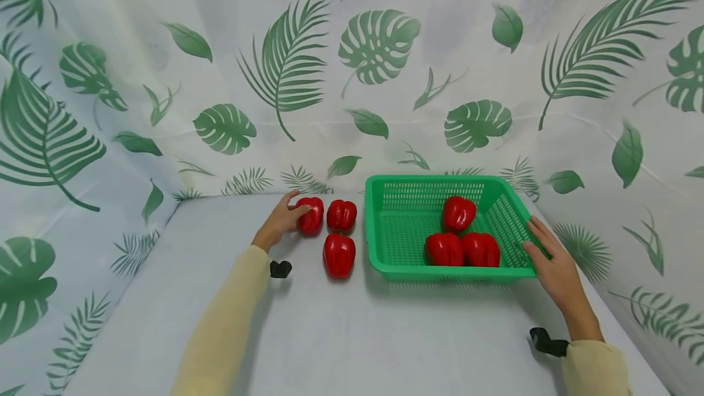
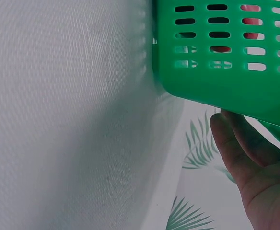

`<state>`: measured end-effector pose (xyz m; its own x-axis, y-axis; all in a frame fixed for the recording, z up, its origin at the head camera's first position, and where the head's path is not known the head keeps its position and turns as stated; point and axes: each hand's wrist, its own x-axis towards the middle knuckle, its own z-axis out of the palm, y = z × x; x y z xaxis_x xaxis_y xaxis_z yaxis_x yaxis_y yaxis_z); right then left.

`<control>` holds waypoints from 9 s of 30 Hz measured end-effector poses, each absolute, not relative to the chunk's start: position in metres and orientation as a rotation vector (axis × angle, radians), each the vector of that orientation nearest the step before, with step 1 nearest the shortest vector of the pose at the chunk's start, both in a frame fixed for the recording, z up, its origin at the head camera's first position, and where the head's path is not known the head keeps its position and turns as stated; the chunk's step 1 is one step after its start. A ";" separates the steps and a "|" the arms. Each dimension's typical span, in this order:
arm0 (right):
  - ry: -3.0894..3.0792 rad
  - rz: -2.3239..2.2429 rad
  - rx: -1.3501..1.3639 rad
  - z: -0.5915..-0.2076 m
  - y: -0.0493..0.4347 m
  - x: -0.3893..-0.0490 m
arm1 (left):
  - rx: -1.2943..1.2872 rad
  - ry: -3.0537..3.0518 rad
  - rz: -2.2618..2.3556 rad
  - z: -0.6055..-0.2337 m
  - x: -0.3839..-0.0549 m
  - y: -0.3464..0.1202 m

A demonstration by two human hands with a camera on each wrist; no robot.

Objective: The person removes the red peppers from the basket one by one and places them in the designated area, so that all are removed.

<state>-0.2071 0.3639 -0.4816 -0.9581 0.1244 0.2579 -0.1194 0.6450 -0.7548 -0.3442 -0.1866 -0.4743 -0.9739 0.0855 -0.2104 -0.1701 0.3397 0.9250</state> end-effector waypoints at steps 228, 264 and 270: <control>-2.555 1.250 -0.072 -0.488 0.360 -0.210 | -0.089 2.336 1.771 -0.485 -0.259 -0.208; -2.560 1.235 -0.059 -0.484 0.361 -0.209 | -0.059 2.306 1.933 -0.434 -0.280 -0.189; -2.537 1.240 -0.039 -0.482 0.362 -0.213 | 0.084 2.098 2.137 -0.411 -0.285 -0.171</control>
<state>-0.2130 0.3625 -0.4824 -0.9497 0.1613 0.2684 -0.1126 0.6239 -0.7733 -0.2850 -0.1712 -0.4113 -0.9878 0.1432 -0.0620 -0.0647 -0.0137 0.9978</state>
